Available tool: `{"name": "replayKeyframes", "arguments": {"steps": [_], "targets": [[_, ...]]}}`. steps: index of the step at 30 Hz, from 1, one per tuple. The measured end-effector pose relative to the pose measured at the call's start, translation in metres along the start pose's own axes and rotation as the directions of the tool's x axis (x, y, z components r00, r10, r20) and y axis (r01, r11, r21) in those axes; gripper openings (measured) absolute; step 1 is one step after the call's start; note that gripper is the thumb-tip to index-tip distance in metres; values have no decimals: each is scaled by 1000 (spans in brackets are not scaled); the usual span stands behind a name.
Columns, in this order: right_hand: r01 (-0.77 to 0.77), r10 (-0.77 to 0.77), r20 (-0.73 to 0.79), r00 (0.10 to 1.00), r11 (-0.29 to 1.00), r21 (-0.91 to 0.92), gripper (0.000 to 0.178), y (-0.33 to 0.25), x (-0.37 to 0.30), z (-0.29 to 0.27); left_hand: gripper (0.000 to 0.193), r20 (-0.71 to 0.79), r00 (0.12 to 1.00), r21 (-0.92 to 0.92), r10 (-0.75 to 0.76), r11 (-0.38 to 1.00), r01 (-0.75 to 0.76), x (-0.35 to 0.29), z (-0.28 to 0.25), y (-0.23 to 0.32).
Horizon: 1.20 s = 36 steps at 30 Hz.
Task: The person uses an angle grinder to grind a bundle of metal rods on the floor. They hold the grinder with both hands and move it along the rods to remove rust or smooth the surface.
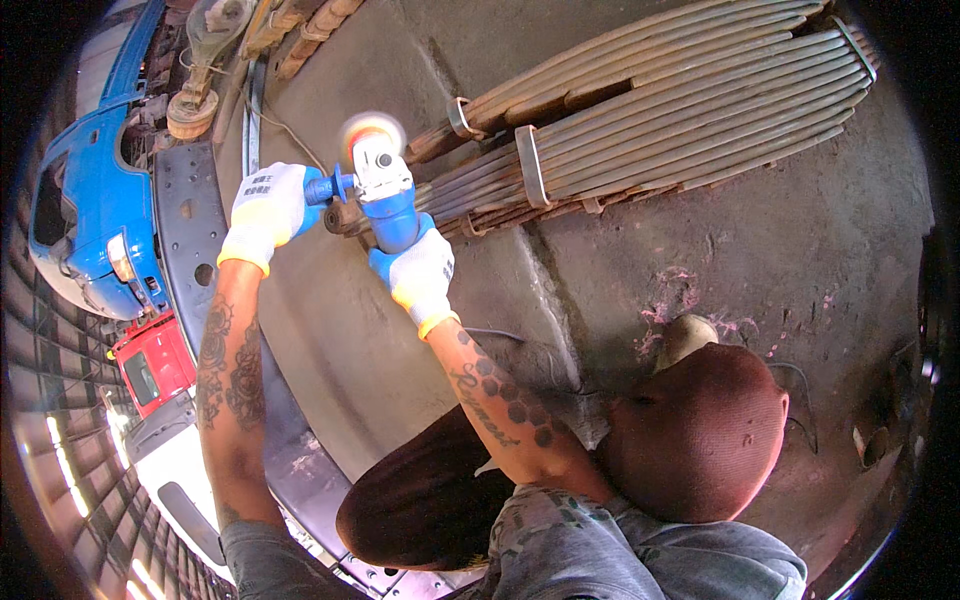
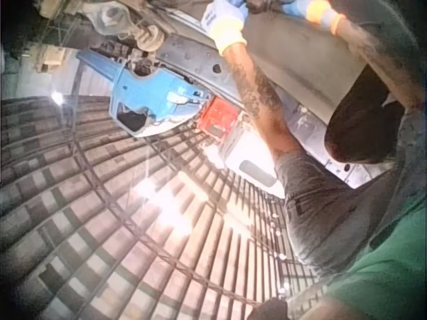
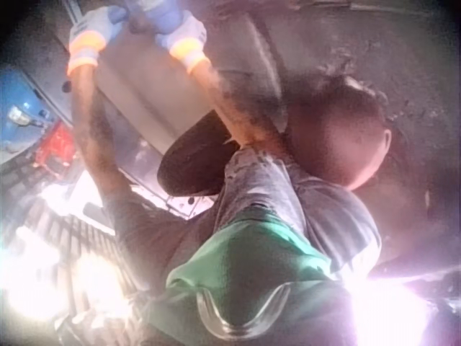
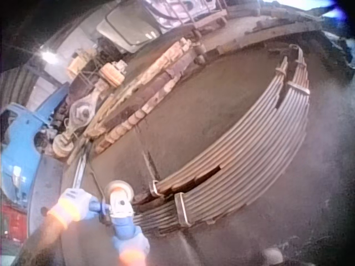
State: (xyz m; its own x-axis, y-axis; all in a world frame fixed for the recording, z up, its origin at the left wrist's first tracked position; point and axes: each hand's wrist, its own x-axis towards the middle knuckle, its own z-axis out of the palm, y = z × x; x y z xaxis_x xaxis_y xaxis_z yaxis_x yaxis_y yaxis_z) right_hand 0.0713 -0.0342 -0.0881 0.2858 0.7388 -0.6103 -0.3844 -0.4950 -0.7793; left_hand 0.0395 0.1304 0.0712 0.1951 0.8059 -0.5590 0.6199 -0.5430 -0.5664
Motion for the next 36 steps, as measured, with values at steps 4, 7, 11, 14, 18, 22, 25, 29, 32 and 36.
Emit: {"name": "replayKeyframes", "arguments": {"steps": [4, 7, 11, 14, 18, 22, 25, 29, 32, 36], "targets": [[5, -5, -17, 1000, 1000, 2, 44, 5, 4, 4, 19, -36, 999, -12, 17, 1000, -18, -3, 6, -4], [19, -19, -17, 1000, 999, 34, 45, 11, 3, 9, 17, -85, 996, 16, 25, 1000, -24, -7, 9, -3], [36, -29, -89, 996, 996, 85, 45, 16, 4, 11, 17, -122, 990, 39, 66, 997, -62, -9, 2, 6], [32, -21, -99, 995, 994, 103, 46, 18, 4, 17, 16, -107, 992, 65, 63, 996, -57, -11, 1, 7], [32, -16, -126, 992, 991, 127, 46, 22, 3, 22, 16, -96, 989, 95, 109, 990, -100, -10, -2, 8], [40, -13, -188, 982, 989, 142, 47, 20, -1, 25, 14, -168, 975, 104, 144, 986, -127, -9, 2, 6], [58, -40, -186, 982, 994, 95, 50, 23, 6, 29, 12, -186, 974, 86, 133, 989, -118, -9, 2, 6], [73, -51, -200, 978, 992, 102, 47, 23, 4, 32, 11, -213, 968, 110, 136, 987, -115, -9, -3, 8], [83, -54, -204, 978, 987, 137, 48, 19, 2, 41, 11, -193, 963, 168, 188, 973, -156, -5, -12, 1], [85, -26, -264, 964, 973, 215, 50, 18, -2, 61, 11, -170, 948, 245, 270, 943, -225, 2, -25, 5]]}}
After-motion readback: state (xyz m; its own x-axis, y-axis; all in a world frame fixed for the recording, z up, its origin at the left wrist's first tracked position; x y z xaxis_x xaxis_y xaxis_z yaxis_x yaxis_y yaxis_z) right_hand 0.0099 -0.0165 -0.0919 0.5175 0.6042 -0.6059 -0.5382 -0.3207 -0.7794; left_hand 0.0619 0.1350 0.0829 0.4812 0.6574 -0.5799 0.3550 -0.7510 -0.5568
